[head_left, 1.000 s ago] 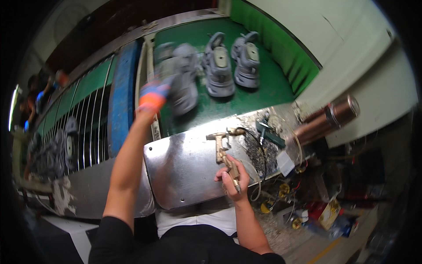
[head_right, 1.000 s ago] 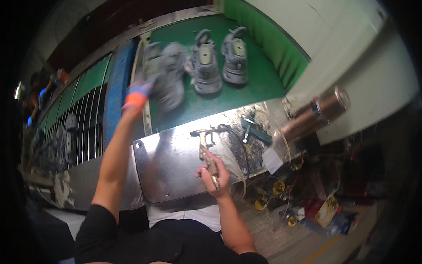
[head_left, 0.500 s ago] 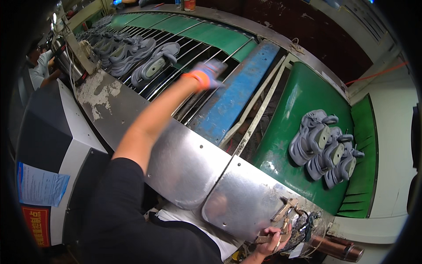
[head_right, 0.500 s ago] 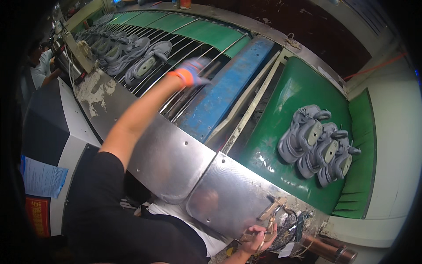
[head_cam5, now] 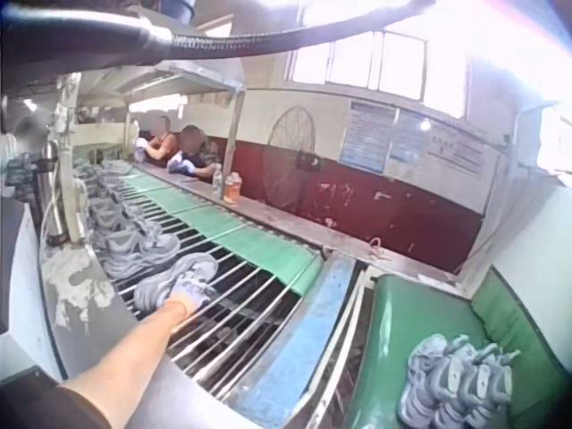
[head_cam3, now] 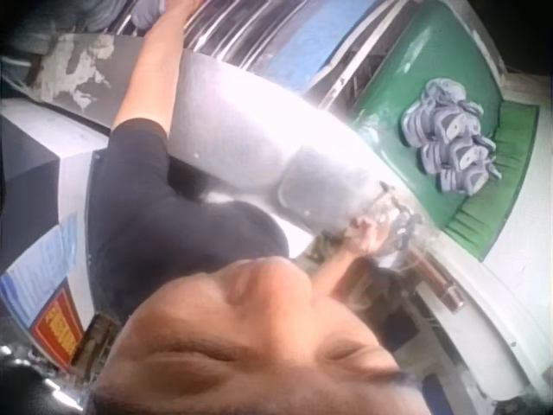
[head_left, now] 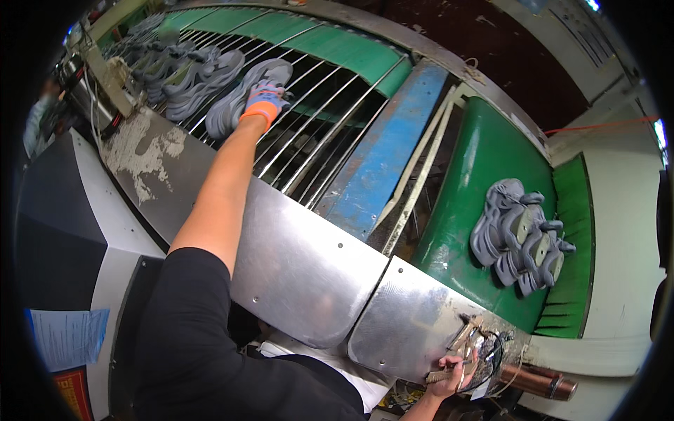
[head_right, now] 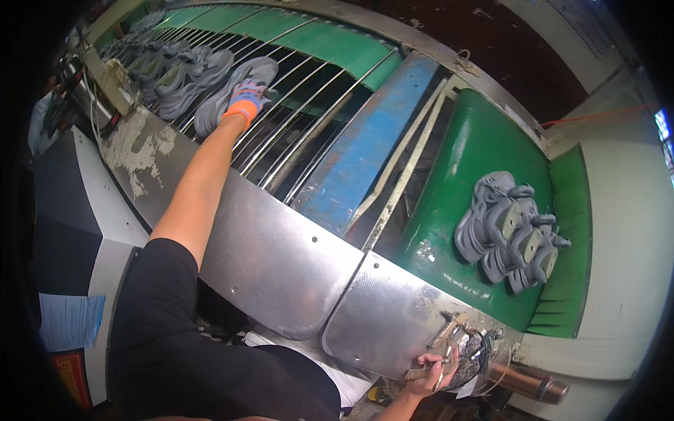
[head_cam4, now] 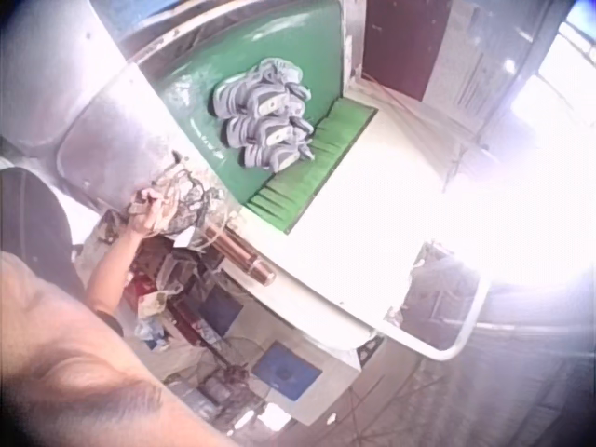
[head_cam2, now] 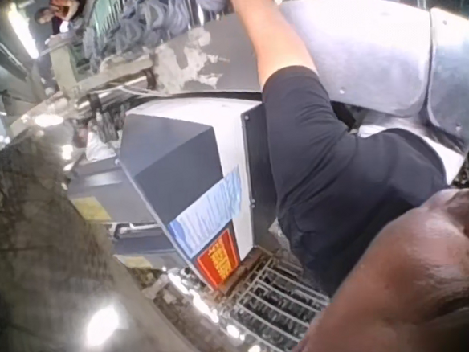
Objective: The person uses a handheld applicator tool to apply a substance, likely adhesive or finishing liquid, along the sole and seams of several grey sneakers, one by one, before placing each completed shoe onto a moving conveyor belt.
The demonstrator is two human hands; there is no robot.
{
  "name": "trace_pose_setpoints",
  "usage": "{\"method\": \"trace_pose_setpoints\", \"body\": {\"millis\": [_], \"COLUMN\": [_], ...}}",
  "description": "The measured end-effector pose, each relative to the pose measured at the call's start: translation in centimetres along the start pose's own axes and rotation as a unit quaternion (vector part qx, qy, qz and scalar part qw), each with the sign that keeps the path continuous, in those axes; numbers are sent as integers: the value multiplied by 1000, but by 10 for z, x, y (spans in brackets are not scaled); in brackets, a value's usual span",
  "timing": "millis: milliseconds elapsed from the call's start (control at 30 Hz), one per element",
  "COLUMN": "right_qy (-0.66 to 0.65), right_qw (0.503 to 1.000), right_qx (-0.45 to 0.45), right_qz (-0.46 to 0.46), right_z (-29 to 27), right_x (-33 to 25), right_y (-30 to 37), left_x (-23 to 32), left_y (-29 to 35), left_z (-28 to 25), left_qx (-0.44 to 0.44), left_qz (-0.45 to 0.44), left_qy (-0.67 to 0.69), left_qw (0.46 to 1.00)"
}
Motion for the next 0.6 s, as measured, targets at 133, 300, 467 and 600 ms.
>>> {"method": "trace_pose_setpoints", "body": {"millis": [133,300,467,600], "right_qy": [-11,-4,-24,-22], "right_qw": [1000,1000,1000,1000], "right_qx": [-8,12,7,-5], "right_qz": [1,12,15,2], "right_z": [0,0,0,-2], "right_x": [-1,-2,-3,-5], "right_y": [0,0,4,7], "left_x": [-57,-100,-15,55], "left_y": [2,113,272,315], "left_z": [-19,-93,-203,-255], "left_qx": [76,75,-106,-238], "left_qz": [-125,-118,102,21], "left_qy": [273,452,508,634], "left_qw": [951,881,849,735]}}
Point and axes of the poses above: each hand's wrist, its own y-axis away from the middle knuckle, its own z-axis out of the palm, x = y × z, the point moved 10 cm from there along -y, towards the middle knuckle, and after that the axes turned 15 degrees about x, right-handed, at the moved point
